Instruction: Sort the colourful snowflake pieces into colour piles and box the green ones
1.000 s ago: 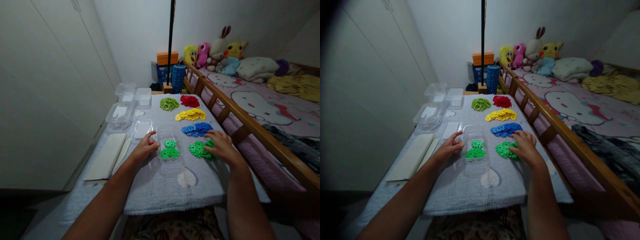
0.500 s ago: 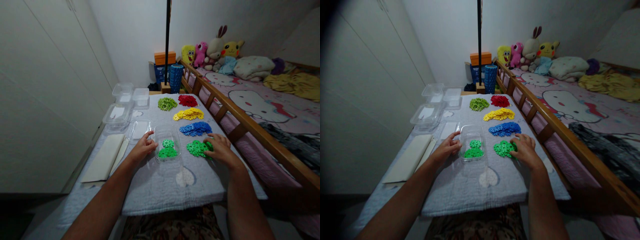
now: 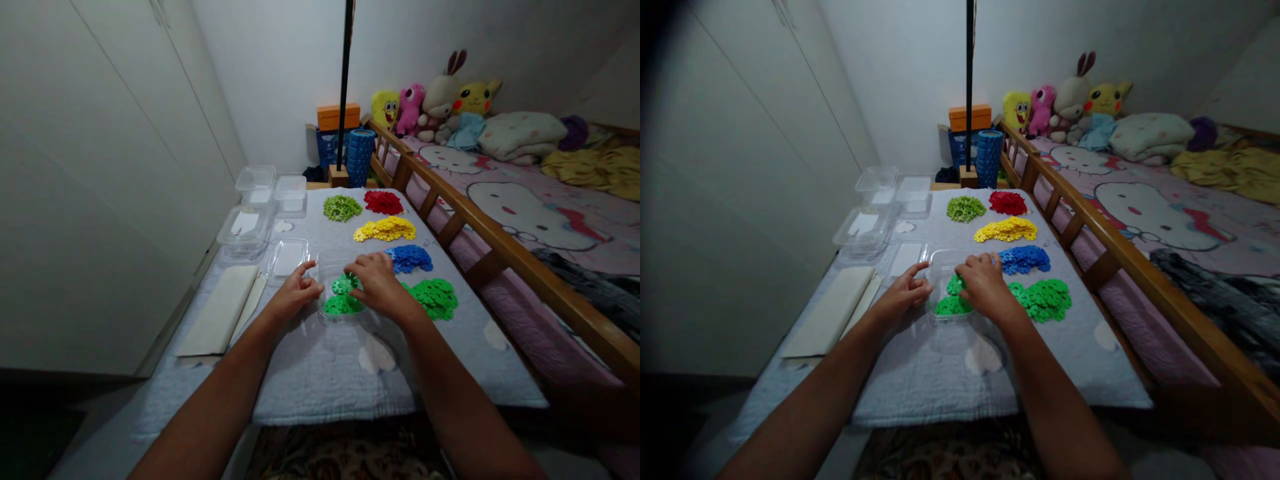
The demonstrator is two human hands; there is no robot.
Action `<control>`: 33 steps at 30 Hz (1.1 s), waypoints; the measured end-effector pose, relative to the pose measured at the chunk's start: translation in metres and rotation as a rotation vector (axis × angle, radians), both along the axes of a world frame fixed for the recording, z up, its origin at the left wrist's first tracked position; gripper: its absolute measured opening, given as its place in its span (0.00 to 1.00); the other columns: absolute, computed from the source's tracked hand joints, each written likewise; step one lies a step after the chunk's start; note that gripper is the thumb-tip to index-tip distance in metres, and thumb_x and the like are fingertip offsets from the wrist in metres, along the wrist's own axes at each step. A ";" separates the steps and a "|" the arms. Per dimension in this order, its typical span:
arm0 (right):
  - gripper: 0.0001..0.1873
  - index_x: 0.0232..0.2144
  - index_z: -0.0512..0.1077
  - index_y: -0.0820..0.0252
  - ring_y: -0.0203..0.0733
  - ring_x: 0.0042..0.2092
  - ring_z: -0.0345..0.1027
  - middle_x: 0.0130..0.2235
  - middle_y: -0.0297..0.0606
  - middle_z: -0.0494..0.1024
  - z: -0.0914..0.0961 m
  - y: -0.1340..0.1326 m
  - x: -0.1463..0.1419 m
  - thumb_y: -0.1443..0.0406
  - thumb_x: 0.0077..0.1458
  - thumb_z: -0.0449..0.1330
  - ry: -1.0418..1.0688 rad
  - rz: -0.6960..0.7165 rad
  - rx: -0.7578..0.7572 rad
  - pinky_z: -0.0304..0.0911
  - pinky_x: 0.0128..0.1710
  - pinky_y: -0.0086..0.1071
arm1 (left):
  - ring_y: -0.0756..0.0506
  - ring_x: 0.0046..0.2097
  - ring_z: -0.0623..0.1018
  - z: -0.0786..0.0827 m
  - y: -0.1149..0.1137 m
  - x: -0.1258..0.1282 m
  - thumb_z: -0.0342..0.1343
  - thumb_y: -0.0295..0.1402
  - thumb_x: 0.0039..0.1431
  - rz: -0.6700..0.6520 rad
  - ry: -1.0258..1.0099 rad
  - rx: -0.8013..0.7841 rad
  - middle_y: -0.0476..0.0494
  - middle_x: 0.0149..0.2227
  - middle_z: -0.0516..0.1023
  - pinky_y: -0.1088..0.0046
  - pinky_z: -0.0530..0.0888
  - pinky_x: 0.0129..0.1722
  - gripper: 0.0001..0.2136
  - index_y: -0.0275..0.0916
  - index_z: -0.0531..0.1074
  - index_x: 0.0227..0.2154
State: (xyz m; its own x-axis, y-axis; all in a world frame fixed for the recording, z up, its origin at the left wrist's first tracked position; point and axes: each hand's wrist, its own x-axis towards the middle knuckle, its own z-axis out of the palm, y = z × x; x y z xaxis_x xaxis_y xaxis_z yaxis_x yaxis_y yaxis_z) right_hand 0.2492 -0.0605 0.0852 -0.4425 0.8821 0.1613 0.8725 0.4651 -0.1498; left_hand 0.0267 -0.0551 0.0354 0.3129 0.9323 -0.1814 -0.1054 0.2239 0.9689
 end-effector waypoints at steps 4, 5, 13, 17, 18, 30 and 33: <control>0.17 0.47 0.77 0.54 0.55 0.53 0.62 0.48 0.43 0.78 -0.005 0.006 -0.019 0.64 0.55 0.67 -0.047 0.022 -0.031 0.44 0.62 0.55 | 0.56 0.21 0.61 0.000 0.000 0.000 0.69 0.40 0.47 0.005 0.007 0.003 0.61 0.21 0.65 0.79 0.54 0.22 0.37 0.39 0.61 0.59; 0.18 0.49 0.76 0.54 0.55 0.54 0.62 0.48 0.42 0.78 -0.006 0.006 -0.020 0.63 0.55 0.67 -0.027 0.030 -0.034 0.44 0.62 0.55 | 0.55 0.21 0.61 0.000 0.000 0.000 0.69 0.40 0.47 0.003 0.008 0.004 0.61 0.21 0.65 0.79 0.54 0.22 0.37 0.39 0.61 0.59; 0.15 0.47 0.77 0.56 0.52 0.50 0.67 0.48 0.44 0.80 -0.011 0.011 0.045 0.63 0.57 0.64 0.179 -0.188 0.045 0.55 0.53 0.45 | 0.56 0.21 0.60 -0.001 0.000 0.000 0.69 0.41 0.47 0.002 0.011 -0.004 0.61 0.21 0.65 0.79 0.54 0.21 0.37 0.39 0.61 0.59; 0.14 0.45 0.78 0.55 0.53 0.49 0.67 0.46 0.44 0.79 -0.021 0.002 0.089 0.62 0.56 0.61 0.152 -0.283 0.083 0.56 0.52 0.45 | 0.56 0.21 0.60 0.005 -0.002 0.000 0.69 0.41 0.47 0.002 0.022 -0.012 0.61 0.21 0.65 0.79 0.54 0.21 0.38 0.38 0.60 0.60; 0.14 0.45 0.78 0.54 0.53 0.49 0.67 0.46 0.43 0.79 -0.025 -0.003 0.095 0.62 0.56 0.61 0.131 -0.288 0.075 0.56 0.52 0.46 | 0.56 0.21 0.60 0.005 -0.002 0.000 0.69 0.41 0.47 0.003 0.024 -0.010 0.61 0.21 0.65 0.79 0.54 0.21 0.38 0.38 0.60 0.60; 0.12 0.39 0.77 0.53 0.59 0.54 0.62 0.49 0.44 0.75 -0.047 -0.021 0.084 0.62 0.50 0.66 -0.082 -0.261 0.008 0.53 0.55 0.54 | 0.55 0.21 0.62 0.001 0.001 -0.002 0.68 0.39 0.47 0.000 0.026 0.008 0.59 0.22 0.67 0.79 0.54 0.22 0.37 0.38 0.61 0.59; 0.11 0.38 0.78 0.53 0.58 0.53 0.62 0.48 0.43 0.75 -0.048 -0.020 0.086 0.62 0.50 0.66 -0.081 -0.280 0.010 0.53 0.56 0.54 | 0.56 0.21 0.61 0.002 0.000 -0.001 0.68 0.39 0.47 0.005 0.029 0.003 0.59 0.22 0.67 0.79 0.54 0.23 0.37 0.38 0.60 0.60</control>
